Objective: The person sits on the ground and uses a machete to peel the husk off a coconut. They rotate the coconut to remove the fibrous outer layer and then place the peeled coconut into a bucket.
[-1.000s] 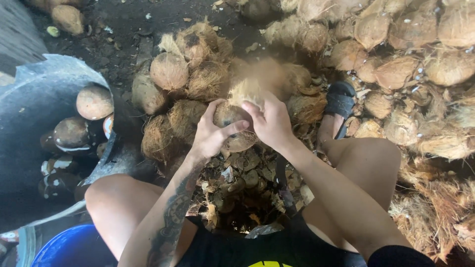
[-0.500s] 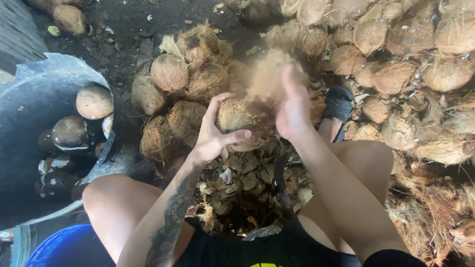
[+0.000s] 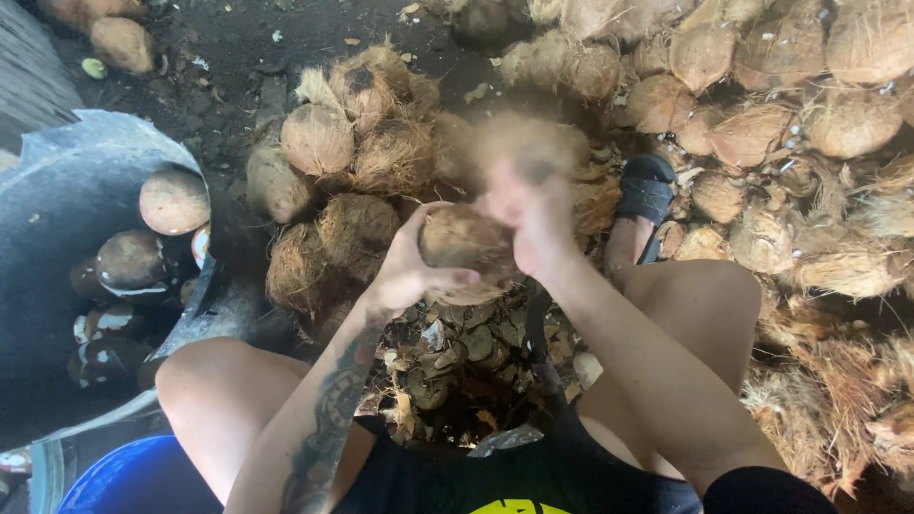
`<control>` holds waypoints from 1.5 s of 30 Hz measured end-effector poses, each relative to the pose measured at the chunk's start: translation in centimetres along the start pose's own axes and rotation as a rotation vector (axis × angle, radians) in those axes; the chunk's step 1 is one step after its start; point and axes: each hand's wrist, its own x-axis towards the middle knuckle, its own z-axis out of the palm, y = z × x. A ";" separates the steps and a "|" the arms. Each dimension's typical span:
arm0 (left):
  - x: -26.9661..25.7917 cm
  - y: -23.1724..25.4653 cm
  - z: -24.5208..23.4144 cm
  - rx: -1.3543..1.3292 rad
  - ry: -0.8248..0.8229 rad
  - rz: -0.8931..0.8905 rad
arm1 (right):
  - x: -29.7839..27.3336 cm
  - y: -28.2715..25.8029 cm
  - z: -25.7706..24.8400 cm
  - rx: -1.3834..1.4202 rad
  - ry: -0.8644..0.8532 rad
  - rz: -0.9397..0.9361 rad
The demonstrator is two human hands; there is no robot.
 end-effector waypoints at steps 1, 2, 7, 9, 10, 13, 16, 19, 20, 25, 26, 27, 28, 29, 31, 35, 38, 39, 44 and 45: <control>-0.3 -0.2 0.3 -0.095 0.037 -0.028 | 0.3 -0.7 -0.2 0.168 0.062 0.105; -0.1 -0.9 0.5 -0.098 0.042 -0.026 | 0.6 -0.9 -0.4 0.164 0.057 0.108; 0.8 2.2 2.7 -0.430 0.077 -0.021 | 3.0 -2.4 -0.2 0.248 0.134 0.031; 1.3 1.9 3.0 -0.464 0.065 0.016 | 2.5 -5.4 0.2 0.201 0.270 0.020; 1.7 1.9 3.0 -0.497 0.067 0.065 | 2.4 -7.0 0.7 0.154 0.386 0.012; 1.0 0.8 1.7 -0.372 -0.088 0.072 | 8.3 -6.4 -9.6 0.521 -0.032 -0.386; 0.3 1.9 1.2 -0.428 -0.072 -0.016 | 6.5 -12.9 -10.6 0.451 0.634 -0.328; -0.2 -1.0 -1.0 -0.598 0.157 -0.381 | 5.7 -14.5 -17.6 0.394 0.691 -0.469; -0.2 -1.1 -0.8 -0.579 0.083 -0.423 | 3.6 -15.2 -20.2 0.388 0.763 -0.516; 0.8 -2.4 2.4 -0.237 0.717 0.092 | -2.4 -17.8 -37.3 -0.542 1.117 -0.765; 0.8 -3.3 1.9 -0.232 0.684 0.091 | -5.6 -18.8 -39.0 -0.539 1.149 -0.775; 1.0 -4.3 1.4 -0.199 0.685 0.015 | -8.4 -20.0 -40.5 -0.953 1.206 -0.836; 1.3 -5.3 0.8 -0.164 0.685 -0.060 | -11.2 -21.1 -41.8 -1.378 1.234 -0.863; 2.0 -8.4 -1.7 -0.165 0.667 -0.061 | -12.6 -21.4 -45.0 -1.383 1.252 -0.864; 3.0 -15.0 -7.1 0.314 0.155 0.639 | -15.2 -21.7 -51.2 -1.468 1.506 -0.814; 4.4 -18.6 -9.6 0.369 0.017 0.752 | -20.0 -21.7 -46.7 -1.571 1.502 0.170; 3.9 -17.5 -8.2 0.417 0.053 0.791 | -20.6 -22.0 -40.9 -1.270 1.177 0.752; 3.5 -16.8 -7.8 0.257 0.008 0.676 | -20.4 -21.3 -41.2 -1.335 1.240 0.720; 1.3 -9.5 -2.6 0.023 0.272 0.304 | -16.8 -19.4 -39.5 -1.644 1.549 -0.012; 0.7 -6.8 -1.4 -0.179 0.189 -0.038 | -15.5 -19.6 -37.5 -1.593 1.262 -0.452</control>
